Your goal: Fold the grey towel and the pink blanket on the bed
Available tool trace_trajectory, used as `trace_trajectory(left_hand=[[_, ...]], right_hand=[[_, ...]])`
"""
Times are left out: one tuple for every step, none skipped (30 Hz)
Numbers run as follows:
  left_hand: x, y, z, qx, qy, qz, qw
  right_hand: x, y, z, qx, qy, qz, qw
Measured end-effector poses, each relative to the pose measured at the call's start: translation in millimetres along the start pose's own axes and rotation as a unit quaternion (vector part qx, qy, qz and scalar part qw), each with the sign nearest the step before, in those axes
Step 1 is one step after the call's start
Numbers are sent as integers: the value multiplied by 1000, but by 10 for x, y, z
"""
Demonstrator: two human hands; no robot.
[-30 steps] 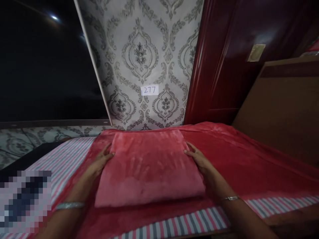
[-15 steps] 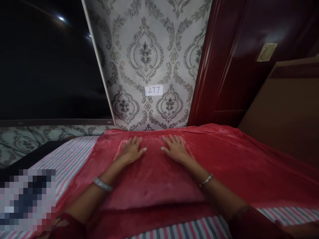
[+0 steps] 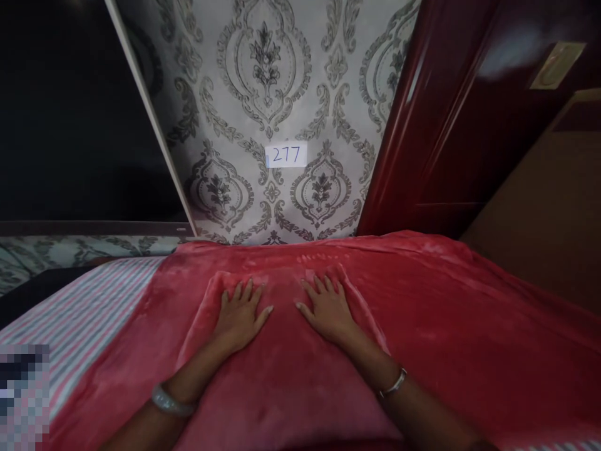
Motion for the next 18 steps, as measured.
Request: trace_trajectory(left_hand=[[-1,-17,2,8,-1,2,1000],[-3,-34,4,17,-1,4,1000],[-6,-48,6,26,-2,5,1000],[-11,-57,9,34,-3,6,999],[-16,-63,12,41,-4,5,999],[-21,-64,17,47,-4,5,999],[-26,-59,26,50,-7,6,999],[-29,-51,36,53,-9,7,999],[-32,-41,47,54,-10,8,998],[-33,-33,55,55,-10,7,998],[-34,-27,59,56,-8,5,998],[-35,-23,60,58,-3,1,998],[-36,-20,59,59,3,-3,998],[-40,-16,58,60,8,-8,998],[-44,-9,64,60,10,-11,998],[-52,1,70,60,12,-13,998],[-61,13,79,59,13,-14,998],[-72,29,90,57,14,-15,998]], right_hand=[[0,-7,-3,-3,2,3,1000],[-1,-15,-5,-6,3,8,1000],[-3,-22,-4,-8,4,12,1000],[-6,-30,-3,-10,4,17,1000],[-9,-36,-1,-12,4,21,1000],[-11,-43,1,-13,4,25,1000],[-13,-49,3,-16,4,28,999],[-14,-55,4,-19,4,29,999],[-15,-60,7,-22,3,30,999],[-16,-63,8,-27,2,31,999],[-17,-66,10,-31,0,31,999],[-19,-65,10,-36,-2,31,999],[-23,-61,9,-40,-4,32,999],[-28,-51,7,-44,-6,34,998],[-35,-37,2,-47,-7,37,998],[-43,-20,-4,-50,-9,39,998],[-53,0,-12,-52,-9,40,998],[-63,22,-21,-53,-10,41,998]])
Point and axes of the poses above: each hand's wrist, its own x-axis towards the middle knuckle, its own y-axis out of the back of the hand, z = x × y, the point moved 7 cm from there along x, towards the middle knuckle, and after that the axes turned 7 degrees about -y, right-handed, at the moved point
